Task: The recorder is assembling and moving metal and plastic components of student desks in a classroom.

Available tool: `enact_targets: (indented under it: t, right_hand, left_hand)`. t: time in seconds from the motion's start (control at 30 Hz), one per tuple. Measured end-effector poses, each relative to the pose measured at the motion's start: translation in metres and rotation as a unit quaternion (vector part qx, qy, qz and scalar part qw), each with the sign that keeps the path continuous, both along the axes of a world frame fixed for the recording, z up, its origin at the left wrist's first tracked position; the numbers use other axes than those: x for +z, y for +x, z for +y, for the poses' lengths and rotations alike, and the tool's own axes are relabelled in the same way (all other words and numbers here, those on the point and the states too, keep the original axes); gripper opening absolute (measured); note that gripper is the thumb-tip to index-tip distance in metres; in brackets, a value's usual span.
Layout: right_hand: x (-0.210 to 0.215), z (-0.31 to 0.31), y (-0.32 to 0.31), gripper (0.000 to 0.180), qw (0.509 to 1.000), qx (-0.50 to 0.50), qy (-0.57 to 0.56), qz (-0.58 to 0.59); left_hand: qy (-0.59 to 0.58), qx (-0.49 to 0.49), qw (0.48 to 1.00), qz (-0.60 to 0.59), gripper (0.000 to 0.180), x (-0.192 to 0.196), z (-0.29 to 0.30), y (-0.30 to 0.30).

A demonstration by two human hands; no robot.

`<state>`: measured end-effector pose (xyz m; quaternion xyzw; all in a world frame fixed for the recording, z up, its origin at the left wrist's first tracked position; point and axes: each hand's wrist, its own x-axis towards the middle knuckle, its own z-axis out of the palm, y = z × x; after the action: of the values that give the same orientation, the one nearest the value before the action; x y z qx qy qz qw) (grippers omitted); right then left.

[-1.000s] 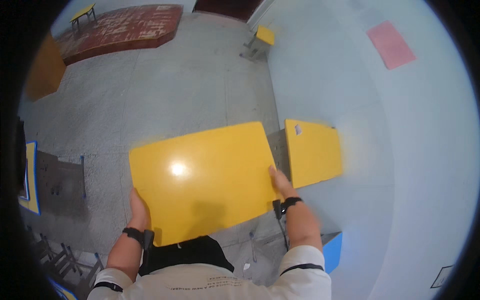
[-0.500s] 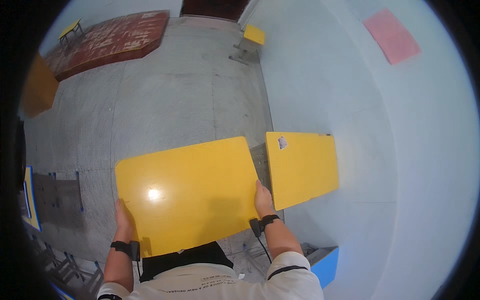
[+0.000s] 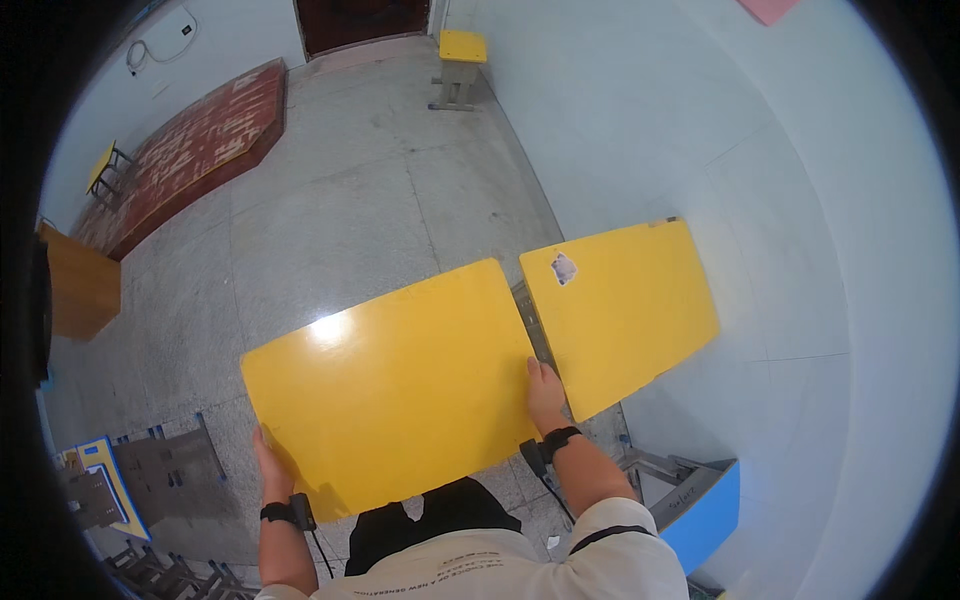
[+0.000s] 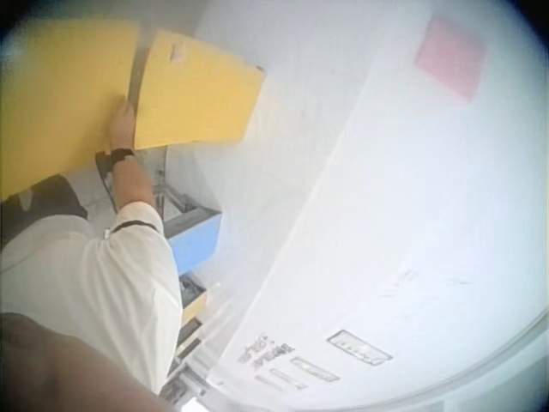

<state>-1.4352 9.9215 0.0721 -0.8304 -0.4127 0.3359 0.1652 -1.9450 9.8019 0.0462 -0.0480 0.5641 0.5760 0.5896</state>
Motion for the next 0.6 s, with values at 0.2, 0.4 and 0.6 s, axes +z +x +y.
enact_targets:
  t: [0.2, 0.4, 0.6]
  right_hand:
    - [-0.026, 0.015, 0.007, 0.055, 0.997, -0.002, 0.079, 0.017]
    - [-0.031, 0.021, 0.010, 0.056, 0.998, -0.009, 0.064, -0.010]
    - [-0.029, 0.007, 0.021, 0.051, 0.998, -0.024, 0.057, 0.030]
  left_hand:
    - [0.004, -0.031, 0.999, 0.043, 0.059, -0.014, 0.030, -0.001]
    - [-0.035, -0.023, 0.997, 0.064, 0.058, -0.020, 0.038, -0.004]
    - [-0.038, -0.054, 0.993, 0.094, 0.059, -0.011, 0.032, 0.010]
